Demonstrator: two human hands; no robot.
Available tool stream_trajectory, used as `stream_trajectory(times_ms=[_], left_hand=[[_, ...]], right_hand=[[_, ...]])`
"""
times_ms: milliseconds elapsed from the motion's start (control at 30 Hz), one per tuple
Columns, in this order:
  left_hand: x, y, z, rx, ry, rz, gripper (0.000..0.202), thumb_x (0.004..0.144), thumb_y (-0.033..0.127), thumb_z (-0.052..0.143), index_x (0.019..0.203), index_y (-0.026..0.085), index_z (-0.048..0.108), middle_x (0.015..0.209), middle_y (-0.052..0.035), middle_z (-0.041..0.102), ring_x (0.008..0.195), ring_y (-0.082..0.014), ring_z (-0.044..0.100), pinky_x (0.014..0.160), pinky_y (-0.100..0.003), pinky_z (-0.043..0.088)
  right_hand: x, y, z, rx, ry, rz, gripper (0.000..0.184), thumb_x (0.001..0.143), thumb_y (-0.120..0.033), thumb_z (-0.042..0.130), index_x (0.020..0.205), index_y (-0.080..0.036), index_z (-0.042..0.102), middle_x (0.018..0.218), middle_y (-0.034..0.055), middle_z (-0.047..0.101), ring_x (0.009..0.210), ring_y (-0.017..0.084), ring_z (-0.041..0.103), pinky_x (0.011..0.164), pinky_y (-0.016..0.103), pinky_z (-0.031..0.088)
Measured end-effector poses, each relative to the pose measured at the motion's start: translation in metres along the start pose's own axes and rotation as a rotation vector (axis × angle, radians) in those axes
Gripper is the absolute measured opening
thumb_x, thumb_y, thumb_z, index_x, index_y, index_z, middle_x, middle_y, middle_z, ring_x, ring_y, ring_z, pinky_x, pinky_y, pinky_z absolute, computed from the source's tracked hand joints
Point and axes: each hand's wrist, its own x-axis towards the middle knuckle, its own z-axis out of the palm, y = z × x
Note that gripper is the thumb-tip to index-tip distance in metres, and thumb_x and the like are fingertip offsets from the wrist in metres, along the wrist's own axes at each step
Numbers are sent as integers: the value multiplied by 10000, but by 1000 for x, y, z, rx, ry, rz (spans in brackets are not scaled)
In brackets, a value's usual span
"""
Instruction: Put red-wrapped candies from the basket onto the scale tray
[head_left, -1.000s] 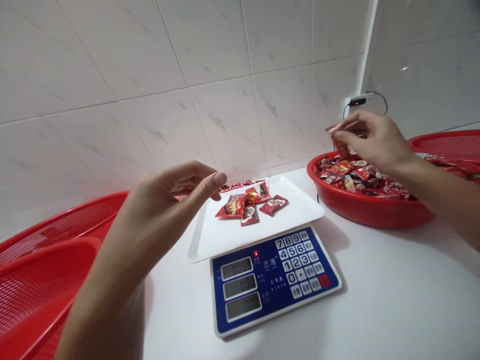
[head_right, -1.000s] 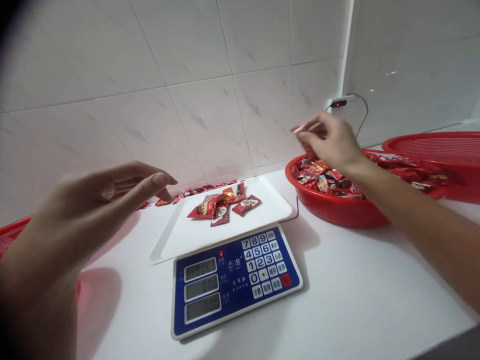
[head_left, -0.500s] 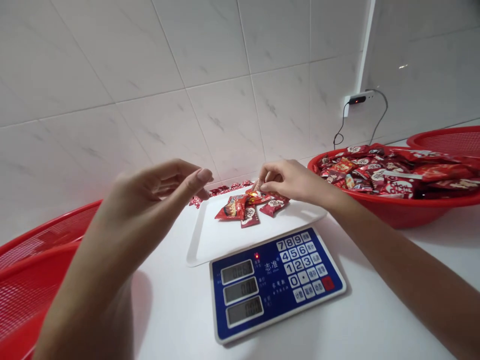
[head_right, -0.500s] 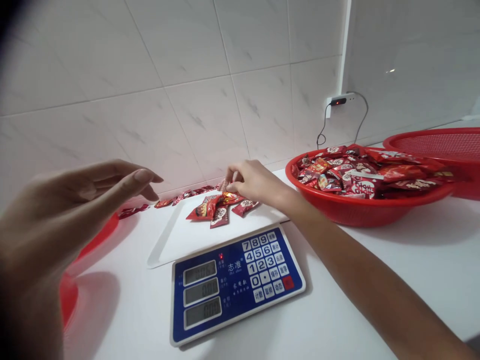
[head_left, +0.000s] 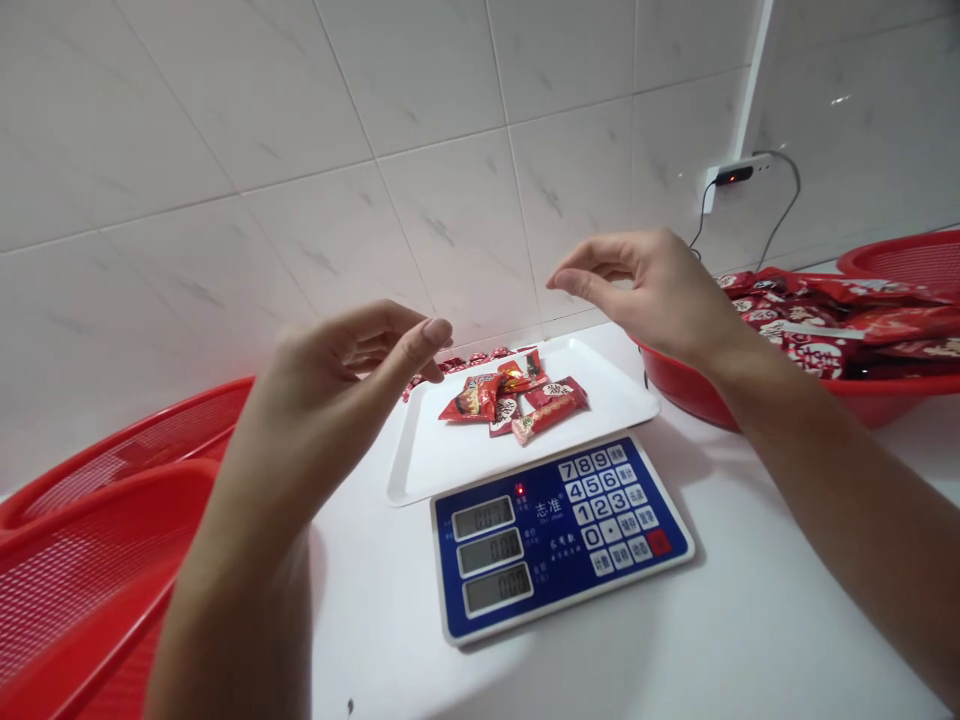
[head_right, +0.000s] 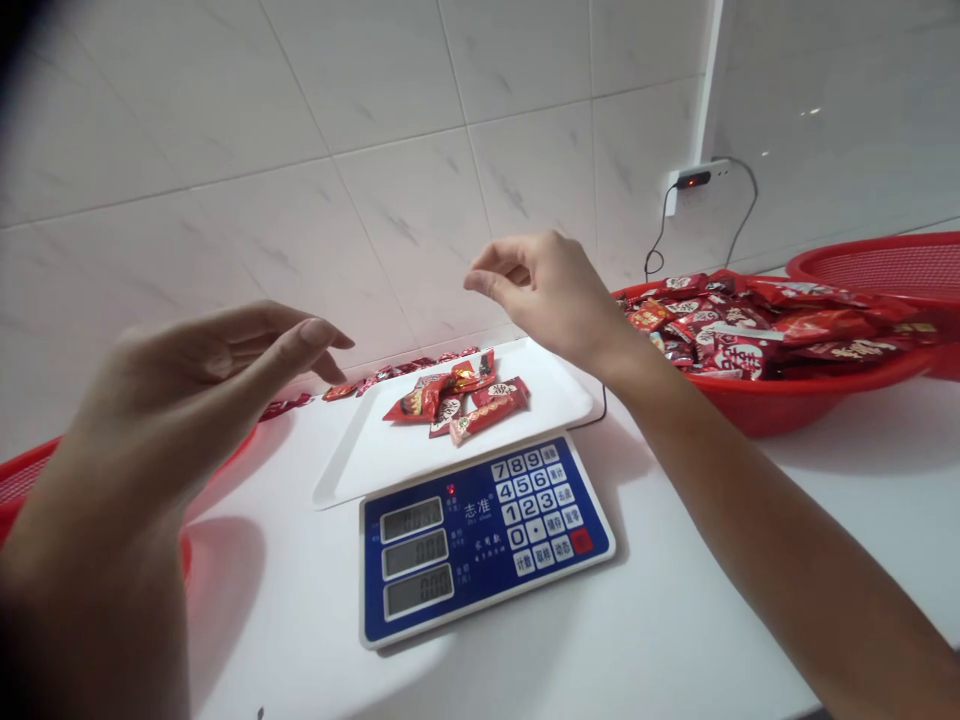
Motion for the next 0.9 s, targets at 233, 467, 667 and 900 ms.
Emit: stream_trajectory(times_ms=[233,467,667,900], left_hand=[[0,2,1,-3,-12,0,262,840,560,608,804,321,710,721,43,710,711,-146,679,641,-213,519],[1,3,4,-6,-44,7,268,854,544,593,817,307,711,698,31,696,704,-152,673,650,-216,524],[2,-1,7,4,-44,37,266,862,546,588,793,316,702,686,47,686,697,-132,660,648,-208,500],[1,-1,10,37,-53,6,298,843,597,580,766,332,691,726,50,696,722,-130,653,628,-201,487]], right_hand=[[-3,-4,-1,-68,12,-42,200,900,-322,575,888,-198,731,914,36,711,943,213,625,873,359,455],[0,4,1,-58,-45,-34,167,861,-310,627,885,-186,737,935,56,712,958,221,611,847,363,437],[-3,8,-1,-82,-366,-34,131,786,-295,676,855,-227,763,932,42,714,929,215,624,814,334,441],[-7,20,16,-204,-792,-21,240,680,-336,763,899,-238,745,991,69,671,944,244,594,713,305,424]])
